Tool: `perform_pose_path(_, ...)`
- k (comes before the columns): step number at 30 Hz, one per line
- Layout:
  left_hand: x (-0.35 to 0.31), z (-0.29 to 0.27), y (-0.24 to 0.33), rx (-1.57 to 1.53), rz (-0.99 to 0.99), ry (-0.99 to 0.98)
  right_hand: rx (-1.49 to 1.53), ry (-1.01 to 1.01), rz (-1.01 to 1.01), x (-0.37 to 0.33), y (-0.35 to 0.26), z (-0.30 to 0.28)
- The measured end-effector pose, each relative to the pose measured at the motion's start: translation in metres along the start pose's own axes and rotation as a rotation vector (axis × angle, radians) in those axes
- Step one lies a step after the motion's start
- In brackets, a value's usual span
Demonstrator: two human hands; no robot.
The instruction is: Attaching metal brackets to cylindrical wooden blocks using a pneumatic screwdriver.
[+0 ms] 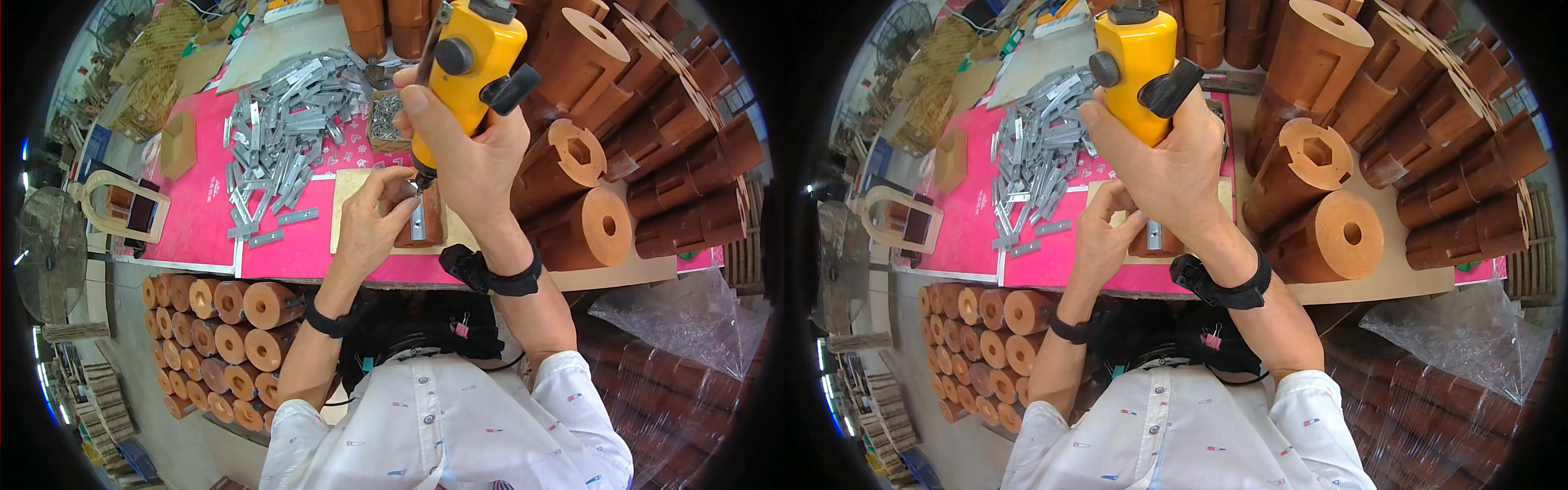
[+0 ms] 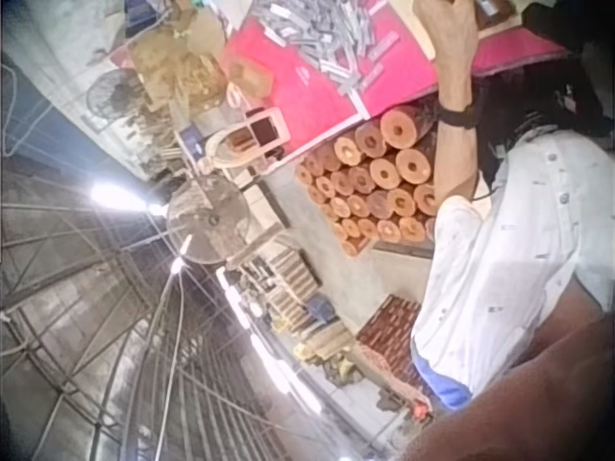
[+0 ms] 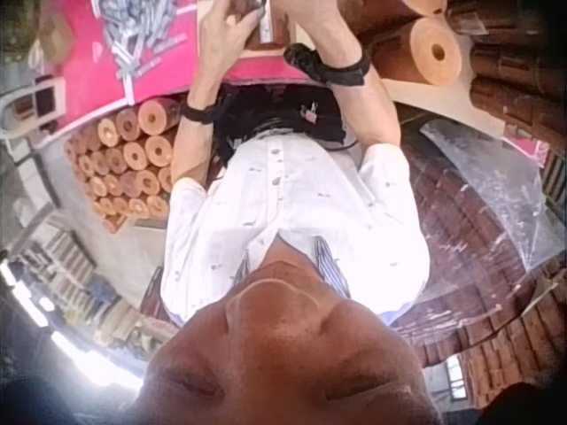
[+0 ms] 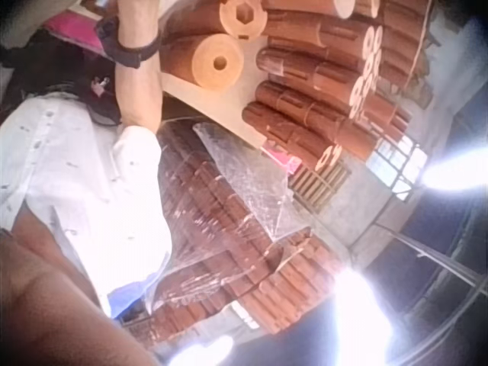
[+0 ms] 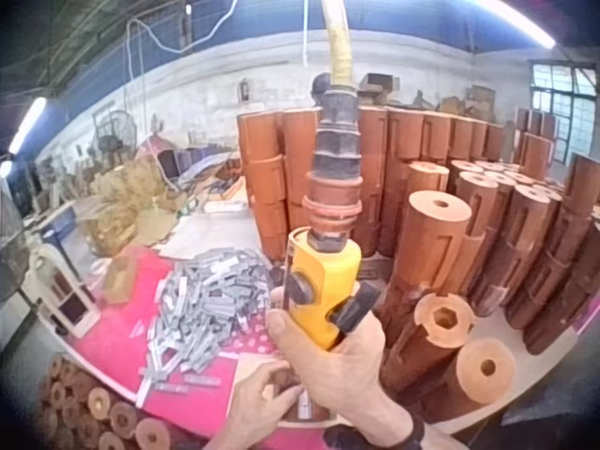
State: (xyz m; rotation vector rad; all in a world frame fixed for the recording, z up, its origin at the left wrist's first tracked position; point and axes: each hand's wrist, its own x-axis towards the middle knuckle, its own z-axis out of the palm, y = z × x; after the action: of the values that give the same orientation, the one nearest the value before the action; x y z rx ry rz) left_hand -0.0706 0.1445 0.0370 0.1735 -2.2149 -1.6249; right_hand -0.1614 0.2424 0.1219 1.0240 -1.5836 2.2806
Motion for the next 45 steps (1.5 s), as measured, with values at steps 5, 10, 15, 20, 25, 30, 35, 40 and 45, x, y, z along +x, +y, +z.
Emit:
perform_pose_path(5, 0.001, -0.001, 0.004, 0.084, 0.008, 0.005, 0.030, 0.050, 0.052, -0.001, 0.002, 0.006)
perform_pose_path(10, 0.001, -0.003, -0.002, 0.011, -0.035, -0.001, -0.011, 0.040, 0.024, 0.000, 0.004, 0.006)
perform_pose_path(15, 0.000, -0.003, -0.005, -0.007, -0.046, -0.001, -0.024, 0.028, 0.004, -0.001, 0.008, 0.007)
perform_pose_path(20, 0.003, 0.003, -0.008, -0.119, -0.084, 0.020, -0.030, 0.041, 0.006, 0.003, 0.010, 0.006)
perform_pose_path(25, 0.010, 0.002, -0.005, -0.055, -0.003, 0.069, -0.049, 0.025, 0.067, 0.003, 0.021, 0.007)
perform_pose_path(30, 0.011, 0.000, -0.011, -0.001, -0.002, 0.054, -0.152, 0.070, -0.181, 0.002, 0.032, 0.008)
perform_pose_path(35, 0.011, 0.000, -0.014, 0.066, 0.009, 0.062, -0.169, 0.060, -0.241, 0.002, 0.036, 0.008)
perform_pose_path(40, 0.012, 0.000, -0.010, 0.084, -0.045, 0.060, -0.231, 0.085, -0.282, 0.002, 0.039, 0.008)
perform_pose_path(45, 0.013, -0.002, -0.008, 0.118, -0.074, 0.048, -0.229, 0.053, -0.270, 0.001, 0.039, 0.006)
